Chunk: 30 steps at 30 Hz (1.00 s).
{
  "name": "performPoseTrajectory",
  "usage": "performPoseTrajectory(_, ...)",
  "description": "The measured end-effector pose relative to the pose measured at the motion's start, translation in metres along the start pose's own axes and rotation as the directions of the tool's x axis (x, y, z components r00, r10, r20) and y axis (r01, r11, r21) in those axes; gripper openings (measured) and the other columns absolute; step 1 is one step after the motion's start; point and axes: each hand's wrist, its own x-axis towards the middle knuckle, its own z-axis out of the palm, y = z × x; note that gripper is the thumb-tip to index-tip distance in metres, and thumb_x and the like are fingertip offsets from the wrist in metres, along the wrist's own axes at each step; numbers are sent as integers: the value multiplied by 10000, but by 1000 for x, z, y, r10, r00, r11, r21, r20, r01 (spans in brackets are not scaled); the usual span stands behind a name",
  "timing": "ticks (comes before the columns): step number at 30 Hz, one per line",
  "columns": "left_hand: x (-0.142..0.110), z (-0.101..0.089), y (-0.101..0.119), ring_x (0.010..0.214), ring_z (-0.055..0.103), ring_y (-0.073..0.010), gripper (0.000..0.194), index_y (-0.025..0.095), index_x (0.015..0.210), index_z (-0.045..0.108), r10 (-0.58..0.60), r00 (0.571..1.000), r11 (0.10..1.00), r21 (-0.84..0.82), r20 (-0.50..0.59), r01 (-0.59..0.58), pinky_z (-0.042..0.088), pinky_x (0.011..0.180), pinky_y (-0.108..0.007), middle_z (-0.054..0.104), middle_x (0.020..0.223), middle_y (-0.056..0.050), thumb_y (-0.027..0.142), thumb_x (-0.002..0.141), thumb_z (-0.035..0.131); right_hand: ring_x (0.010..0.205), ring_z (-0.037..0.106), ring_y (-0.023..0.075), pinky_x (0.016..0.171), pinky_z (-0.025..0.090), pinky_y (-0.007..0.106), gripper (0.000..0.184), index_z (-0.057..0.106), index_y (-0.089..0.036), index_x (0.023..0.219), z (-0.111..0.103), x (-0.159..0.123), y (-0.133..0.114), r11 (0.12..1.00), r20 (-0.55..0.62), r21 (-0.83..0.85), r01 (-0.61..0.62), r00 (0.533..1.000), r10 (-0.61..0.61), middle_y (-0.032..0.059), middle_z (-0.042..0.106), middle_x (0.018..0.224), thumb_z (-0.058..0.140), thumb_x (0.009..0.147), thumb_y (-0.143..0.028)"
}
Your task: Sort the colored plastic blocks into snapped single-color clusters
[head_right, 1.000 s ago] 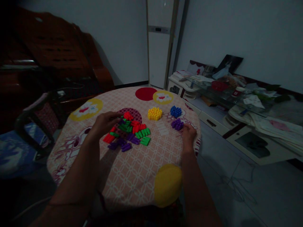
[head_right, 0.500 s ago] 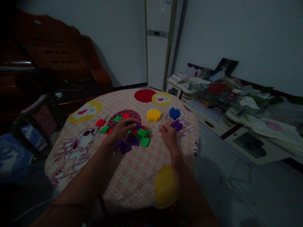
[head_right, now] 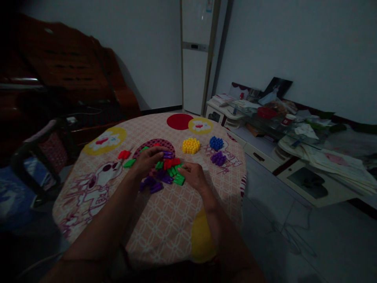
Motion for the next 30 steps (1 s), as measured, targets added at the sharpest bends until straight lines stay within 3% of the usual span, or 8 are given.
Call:
performPoseTrajectory(4, -1, 12, -5, 830, 693, -196, 444, 134, 982, 694, -5, 999, 1000, -14, 42, 6, 557, 756, -306, 751, 963, -92, 465, 701, 792, 576, 589, 127, 474, 437, 215, 317, 736, -187, 870, -3, 2, -4, 997, -101, 55, 55, 994, -49, 1, 676, 730, 655, 777, -479)
performPoseTrajectory(11, -7, 55, -21, 702, 642, -149, 352, 143, 922, 665, 21, 980, 998, 46, 200, -31, 522, 678, -269, 693, 809, -31, 425, 736, 761, 421, 512, 101, 418, 407, 213, 314, 718, -165, 822, -8, -1, -5, 979, -136, 201, 24, 991, 3, -33, 604, 540, 682, 723, -460)
performPoseTrajectory(18, -11, 69, -33, 781, 652, -167, 274, 156, 920, 671, 28, 972, 993, 104, 235, -53, 525, 715, -273, 696, 838, -39, 364, 747, 717, 431, 538, 121, 397, 400, 222, 332, 697, -171, 827, -21, -5, 6, 966, -273, 256, -24, 957, 97, -12, 652, 591, 745, 613, -420)
performPoseTrajectory(21, -12, 68, -33, 792, 661, -177, 304, 158, 953, 693, 23, 977, 989, 141, 210, -54, 527, 698, -276, 714, 886, -58, 362, 730, 730, 558, 621, 156, 508, 486, 258, 333, 711, -167, 872, -45, -8, 17, 994, -446, 110, -8, 893, 57, 25, 705, 713, 721, 629, -395)
performPoseTrajectory(24, -11, 65, -33, 742, 663, -169, 297, 158, 954, 704, -6, 979, 987, 161, 205, -28, 526, 680, -279, 724, 869, -59, 359, 737, 718, 674, 657, 188, 655, 534, 308, 293, 719, -164, 879, -78, -15, 29, 989, -611, -145, -15, 788, -78, 51, 726, 790, 669, 662, -354)
performPoseTrajectory(28, -10, 64, -32, 686, 655, -149, 259, 155, 932, 710, -17, 979, 984, 176, 203, -19, 514, 657, -262, 719, 801, -41, 332, 743, 691, 689, 642, 204, 715, 515, 327, 210, 720, -168, 833, -114, -24, 39, 899, -728, -406, -165, 652, -209, 65, 726, 755, 591, 715, -284)
performPoseTrajectory(30, -10, 64, -33, 676, 655, -148, 258, 152, 928, 711, -24, 979, 983, 182, 204, -14, 509, 643, -254, 718, 781, -38, 327, 739, 687, 706, 640, 214, 731, 502, 331, 190, 720, -171, 803, -123, -24, 42, 837, -741, -489, -247, 624, -249, 79, 735, 760, 572, 715, -251)
